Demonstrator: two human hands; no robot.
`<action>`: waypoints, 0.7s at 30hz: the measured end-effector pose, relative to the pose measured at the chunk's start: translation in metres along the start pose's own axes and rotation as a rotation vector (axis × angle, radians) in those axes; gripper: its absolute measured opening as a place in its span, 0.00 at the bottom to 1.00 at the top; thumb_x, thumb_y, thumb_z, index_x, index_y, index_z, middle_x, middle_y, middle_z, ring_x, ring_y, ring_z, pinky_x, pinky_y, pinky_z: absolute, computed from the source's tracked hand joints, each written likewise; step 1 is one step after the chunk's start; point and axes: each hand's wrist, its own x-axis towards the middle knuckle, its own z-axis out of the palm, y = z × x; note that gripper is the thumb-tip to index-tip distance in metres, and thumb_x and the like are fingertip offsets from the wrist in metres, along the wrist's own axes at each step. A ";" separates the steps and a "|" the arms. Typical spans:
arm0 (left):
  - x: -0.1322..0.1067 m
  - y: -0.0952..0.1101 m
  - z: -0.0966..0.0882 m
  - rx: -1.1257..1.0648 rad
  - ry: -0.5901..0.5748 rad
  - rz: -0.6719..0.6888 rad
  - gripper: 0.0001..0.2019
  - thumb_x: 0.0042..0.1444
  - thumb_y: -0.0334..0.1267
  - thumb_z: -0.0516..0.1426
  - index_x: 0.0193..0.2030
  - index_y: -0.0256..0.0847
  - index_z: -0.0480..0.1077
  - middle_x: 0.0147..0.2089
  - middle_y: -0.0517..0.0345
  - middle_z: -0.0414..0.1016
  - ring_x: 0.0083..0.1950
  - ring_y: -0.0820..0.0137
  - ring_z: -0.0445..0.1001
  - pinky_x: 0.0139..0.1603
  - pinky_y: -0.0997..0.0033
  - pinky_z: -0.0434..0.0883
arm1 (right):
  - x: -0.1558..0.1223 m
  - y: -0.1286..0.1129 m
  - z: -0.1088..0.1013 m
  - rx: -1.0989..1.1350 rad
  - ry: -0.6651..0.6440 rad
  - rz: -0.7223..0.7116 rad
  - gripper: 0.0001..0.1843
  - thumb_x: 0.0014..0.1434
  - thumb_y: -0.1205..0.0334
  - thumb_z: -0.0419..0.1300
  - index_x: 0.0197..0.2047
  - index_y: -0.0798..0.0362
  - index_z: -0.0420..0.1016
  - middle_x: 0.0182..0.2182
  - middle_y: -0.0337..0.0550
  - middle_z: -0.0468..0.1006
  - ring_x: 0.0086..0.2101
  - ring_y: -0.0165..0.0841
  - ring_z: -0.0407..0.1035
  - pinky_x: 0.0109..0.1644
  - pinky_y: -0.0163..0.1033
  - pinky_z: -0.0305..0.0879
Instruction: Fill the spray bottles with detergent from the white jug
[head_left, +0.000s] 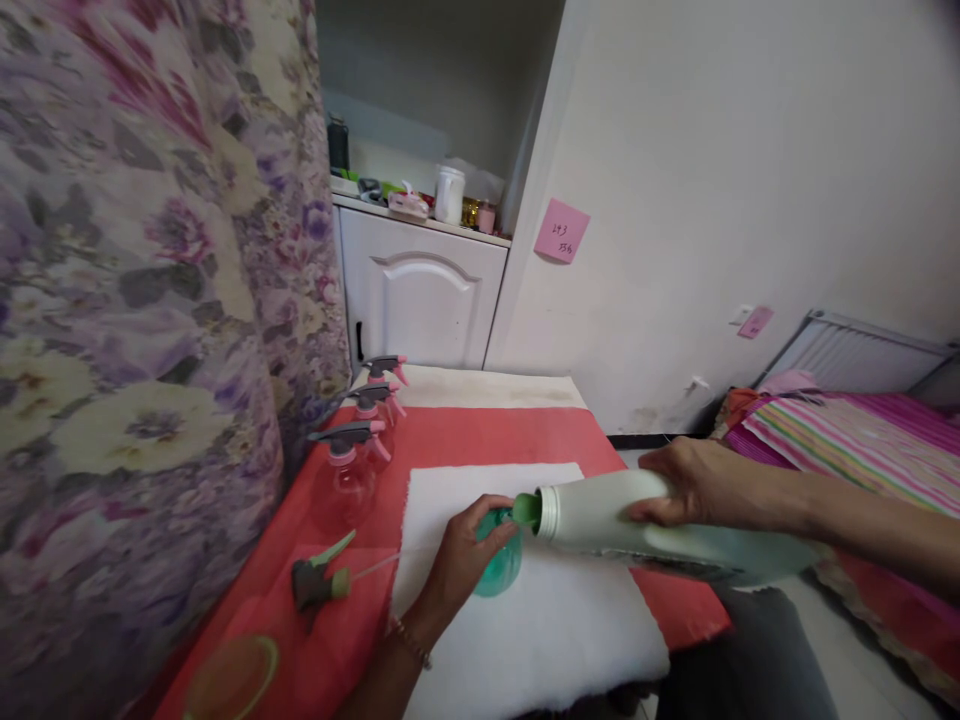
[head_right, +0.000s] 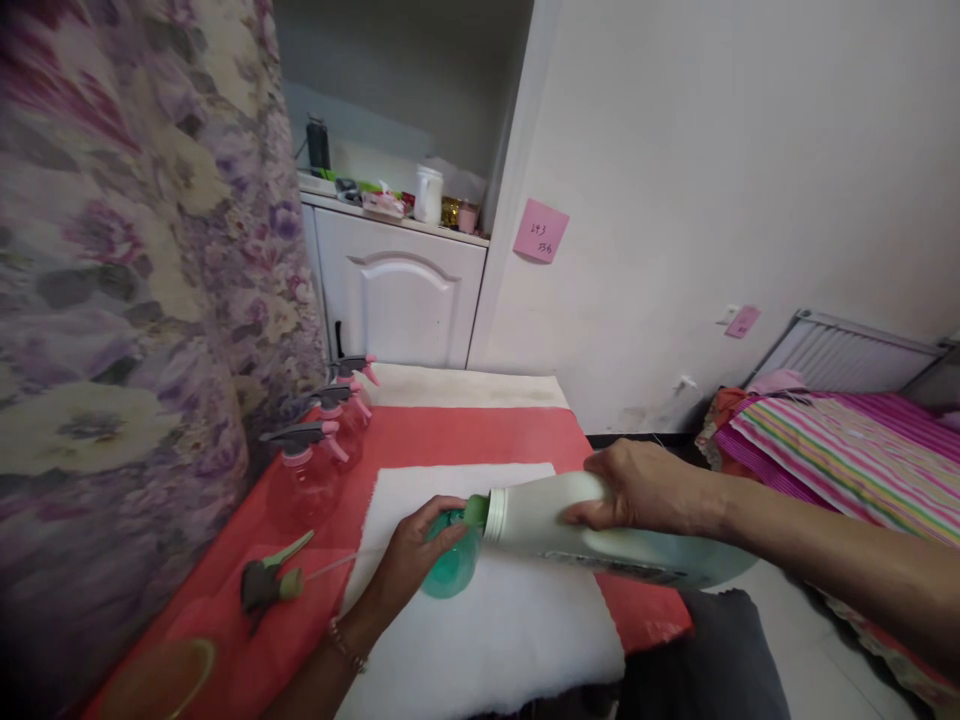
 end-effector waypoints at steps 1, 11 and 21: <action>0.000 -0.001 0.000 -0.001 -0.001 0.000 0.10 0.54 0.40 0.60 0.42 0.42 0.75 0.42 0.55 0.79 0.46 0.62 0.75 0.48 0.66 0.69 | 0.000 0.000 0.000 0.005 0.004 -0.004 0.25 0.56 0.35 0.57 0.29 0.51 0.72 0.25 0.45 0.78 0.25 0.39 0.72 0.26 0.39 0.57; -0.001 0.001 0.000 0.005 -0.009 -0.001 0.10 0.55 0.41 0.60 0.43 0.42 0.74 0.42 0.55 0.78 0.44 0.63 0.74 0.47 0.66 0.69 | 0.002 0.003 0.002 0.002 0.016 -0.017 0.26 0.56 0.35 0.57 0.28 0.51 0.72 0.24 0.44 0.78 0.25 0.37 0.72 0.26 0.38 0.57; -0.001 -0.001 -0.001 0.013 -0.010 0.009 0.09 0.55 0.41 0.60 0.43 0.43 0.74 0.43 0.56 0.78 0.47 0.62 0.75 0.49 0.67 0.69 | 0.000 0.003 0.000 0.001 -0.002 -0.029 0.29 0.56 0.33 0.57 0.31 0.54 0.74 0.26 0.46 0.78 0.26 0.36 0.72 0.26 0.36 0.59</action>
